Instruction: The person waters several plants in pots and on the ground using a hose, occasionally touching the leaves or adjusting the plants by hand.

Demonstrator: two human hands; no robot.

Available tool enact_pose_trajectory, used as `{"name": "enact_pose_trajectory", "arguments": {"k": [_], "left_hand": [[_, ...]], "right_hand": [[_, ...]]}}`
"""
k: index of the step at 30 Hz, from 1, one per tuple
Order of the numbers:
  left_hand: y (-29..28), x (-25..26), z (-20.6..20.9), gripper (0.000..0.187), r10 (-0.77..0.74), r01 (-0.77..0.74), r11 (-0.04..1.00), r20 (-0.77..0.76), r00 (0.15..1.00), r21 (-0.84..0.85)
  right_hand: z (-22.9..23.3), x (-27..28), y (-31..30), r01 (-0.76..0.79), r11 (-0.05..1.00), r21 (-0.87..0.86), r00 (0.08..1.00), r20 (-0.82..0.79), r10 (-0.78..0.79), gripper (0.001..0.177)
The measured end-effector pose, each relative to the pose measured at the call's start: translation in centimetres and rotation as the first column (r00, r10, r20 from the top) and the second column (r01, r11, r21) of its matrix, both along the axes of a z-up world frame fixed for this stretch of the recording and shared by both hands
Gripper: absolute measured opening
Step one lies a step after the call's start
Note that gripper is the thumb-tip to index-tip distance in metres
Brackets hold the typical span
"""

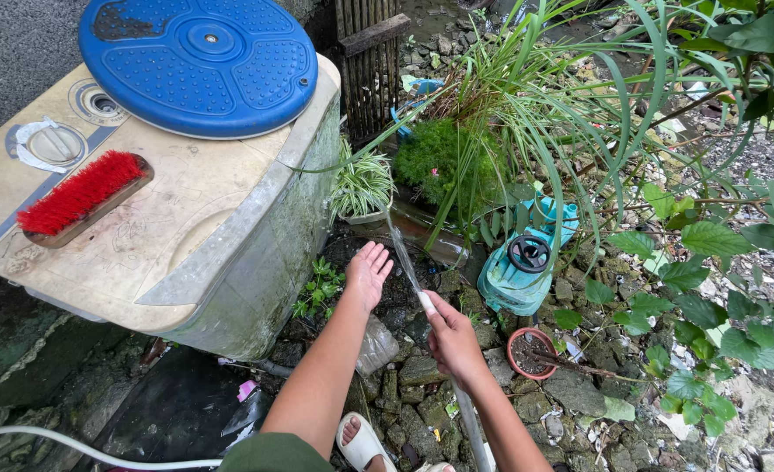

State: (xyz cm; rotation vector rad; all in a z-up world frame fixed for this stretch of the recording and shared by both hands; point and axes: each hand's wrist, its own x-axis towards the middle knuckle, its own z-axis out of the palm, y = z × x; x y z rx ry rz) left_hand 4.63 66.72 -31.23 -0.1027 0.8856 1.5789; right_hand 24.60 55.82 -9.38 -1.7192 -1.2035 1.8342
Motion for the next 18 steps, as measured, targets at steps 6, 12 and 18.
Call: {"name": "enact_pose_trajectory", "arguments": {"k": [6, 12, 18], "left_hand": [[-3.2, 0.3, 2.0, 0.055, -0.076, 0.075, 0.997, -0.041, 0.996, -0.028], [-4.8, 0.9, 2.0, 0.059, -0.086, 0.084, 0.996, -0.045, 0.995, -0.039], [-6.1, 1.1, 4.2, 0.058, -0.183, 0.172, 0.982, -0.149, 0.972, -0.084]], "right_hand": [[-0.9, 0.5, 0.6, 0.03, 1.0, 0.009, 0.999, -0.015, -0.03, 0.047], [-1.4, 0.9, 0.7, 0.03, 0.999, -0.018, 1.0, 0.003, -0.03, 0.049], [-2.2, 4.7, 2.3, 0.167, 0.977, 0.131, 0.986, -0.021, -0.165, 0.049]]}}
